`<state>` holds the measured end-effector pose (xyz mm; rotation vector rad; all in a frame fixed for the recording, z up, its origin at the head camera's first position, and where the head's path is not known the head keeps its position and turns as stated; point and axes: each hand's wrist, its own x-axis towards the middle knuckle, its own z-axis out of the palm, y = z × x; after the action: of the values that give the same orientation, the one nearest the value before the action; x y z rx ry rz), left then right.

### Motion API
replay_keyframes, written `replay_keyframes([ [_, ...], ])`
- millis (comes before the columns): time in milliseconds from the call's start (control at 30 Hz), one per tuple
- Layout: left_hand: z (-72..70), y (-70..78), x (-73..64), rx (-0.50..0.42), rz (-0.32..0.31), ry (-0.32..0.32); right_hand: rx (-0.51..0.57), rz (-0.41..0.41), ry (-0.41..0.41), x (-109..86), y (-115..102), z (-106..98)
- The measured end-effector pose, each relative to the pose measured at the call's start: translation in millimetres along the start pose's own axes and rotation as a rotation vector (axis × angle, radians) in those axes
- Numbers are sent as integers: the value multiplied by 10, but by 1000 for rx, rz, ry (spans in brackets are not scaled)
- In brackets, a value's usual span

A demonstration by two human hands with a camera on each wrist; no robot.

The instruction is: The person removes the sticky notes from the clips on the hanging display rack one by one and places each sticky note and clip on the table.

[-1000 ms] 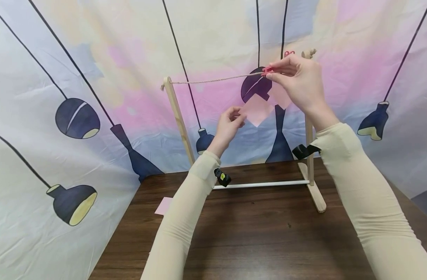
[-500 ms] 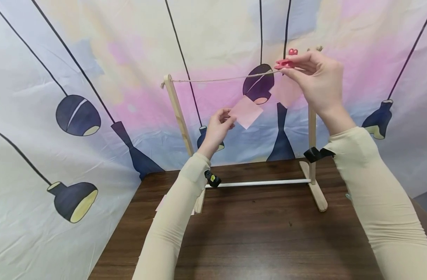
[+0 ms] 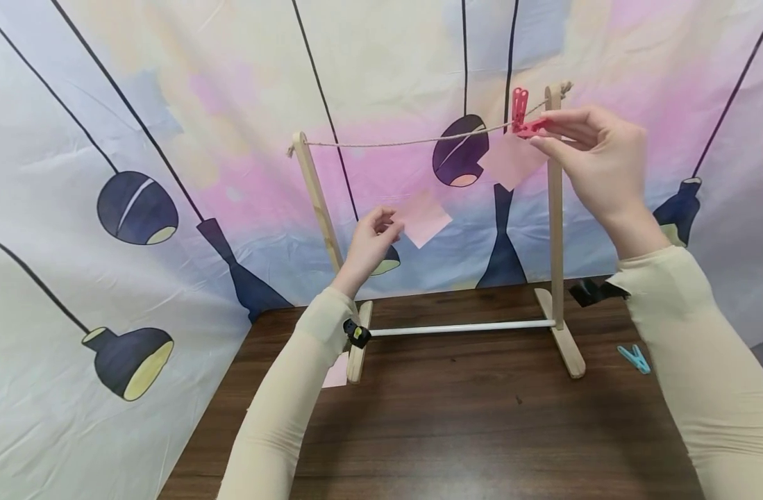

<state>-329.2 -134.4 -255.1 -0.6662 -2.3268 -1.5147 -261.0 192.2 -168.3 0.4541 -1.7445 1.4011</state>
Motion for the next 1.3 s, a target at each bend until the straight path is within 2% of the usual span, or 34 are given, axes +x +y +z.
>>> replay_keyframes([
  [167, -158, -39, -134, 53, 48, -10, -30, -19, 40, -86, 56, -132],
  [333, -293, -30, -290, 180, 70, -7, -73, -63, 80, -186, 149, -283],
  [400, -352, -34, -352, 226, 78, -11, -96, -60, 78, -241, 173, -354],
  [533, -501, -72, -478, 255, 81, -22, -109, -28, 75, -360, 170, -477],
  [600, -578, -49, -565, 255, 65, -26, -96, -45, 91, -423, 165, -533],
  [733, -760, -106, -729, 269, 26, -22, -90, -56, 112, -551, 173, -679],
  [800, -860, -136, -818, 284, 14, -21, -147, -49, 100, -620, 184, -783],
  [867, -974, -219, -892, 310, 15, -10, -202, -8, 104, -693, 178, -876],
  [1067, -1282, -291, -1189, 403, -21, 28, -306, 69, 113, -954, 214, -1100],
  [1233, -1515, -323, -1470, 470, -54, 49, -348, 70, 121, -1185, 296, -1216],
  [1300, -1593, -334, -1588, 477, -69, 62, -341, 46, 114, -1270, 343, -1266],
])
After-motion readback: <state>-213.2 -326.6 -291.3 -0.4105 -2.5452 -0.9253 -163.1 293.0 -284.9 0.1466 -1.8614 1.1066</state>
